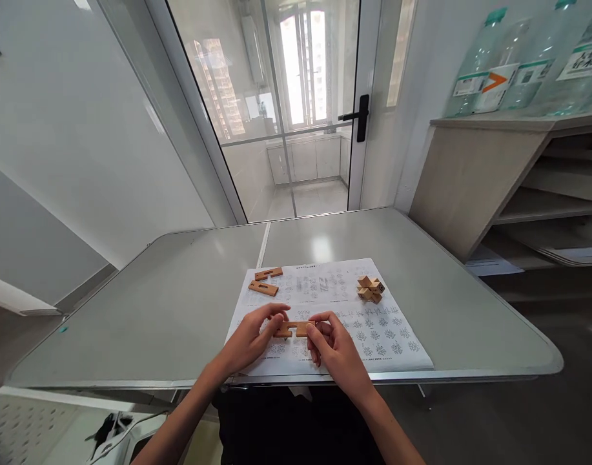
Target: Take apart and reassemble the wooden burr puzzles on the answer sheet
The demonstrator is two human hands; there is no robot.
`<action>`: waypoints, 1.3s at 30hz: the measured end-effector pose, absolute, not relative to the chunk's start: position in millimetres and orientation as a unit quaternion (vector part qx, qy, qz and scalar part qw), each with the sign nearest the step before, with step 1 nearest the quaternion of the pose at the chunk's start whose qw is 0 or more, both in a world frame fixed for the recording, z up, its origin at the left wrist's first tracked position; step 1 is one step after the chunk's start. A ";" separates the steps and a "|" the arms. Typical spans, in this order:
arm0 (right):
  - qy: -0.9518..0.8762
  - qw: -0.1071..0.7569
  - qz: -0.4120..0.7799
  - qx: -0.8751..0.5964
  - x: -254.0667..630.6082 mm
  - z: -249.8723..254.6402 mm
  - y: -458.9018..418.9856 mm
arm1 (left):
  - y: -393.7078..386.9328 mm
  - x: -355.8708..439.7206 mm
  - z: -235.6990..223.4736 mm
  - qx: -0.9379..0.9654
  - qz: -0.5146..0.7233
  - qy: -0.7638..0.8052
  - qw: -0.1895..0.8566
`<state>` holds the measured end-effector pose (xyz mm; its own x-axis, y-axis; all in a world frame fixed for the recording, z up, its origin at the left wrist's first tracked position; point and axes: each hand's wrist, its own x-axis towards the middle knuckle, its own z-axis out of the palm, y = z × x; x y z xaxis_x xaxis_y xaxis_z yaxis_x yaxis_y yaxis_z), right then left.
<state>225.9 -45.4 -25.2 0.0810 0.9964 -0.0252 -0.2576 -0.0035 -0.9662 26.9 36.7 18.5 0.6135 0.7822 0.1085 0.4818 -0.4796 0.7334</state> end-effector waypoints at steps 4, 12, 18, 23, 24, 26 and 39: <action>-0.408 0.576 0.545 -0.452 225.5 -21.9 -46.1 | 25.5 32.1 21.2 0.769 0.192 0.390 0.468; -0.396 0.574 0.557 -0.450 226.1 -23.3 -45.9 | 51.6 12.5 5.5 0.705 0.257 0.486 0.447; -0.402 0.565 0.555 -0.459 226.3 -23.0 -46.1 | 87.5 -16.6 4.5 0.706 0.244 0.555 0.366; -0.416 0.554 0.558 -0.457 228.3 -26.3 -46.3 | 101.9 -22.8 5.5 0.719 0.211 0.586 0.308; -0.419 0.552 0.558 -0.456 228.6 -26.7 -46.5 | 103.5 -22.6 5.3 0.722 0.202 0.591 0.298; -0.422 0.552 0.556 -0.455 228.8 -26.5 -47.1 | 105.8 -21.1 4.5 0.727 0.180 0.600 0.281; -0.422 0.556 0.547 -0.461 227.2 -24.9 -48.0 | 114.4 -0.4 2.9 0.733 0.062 0.661 0.147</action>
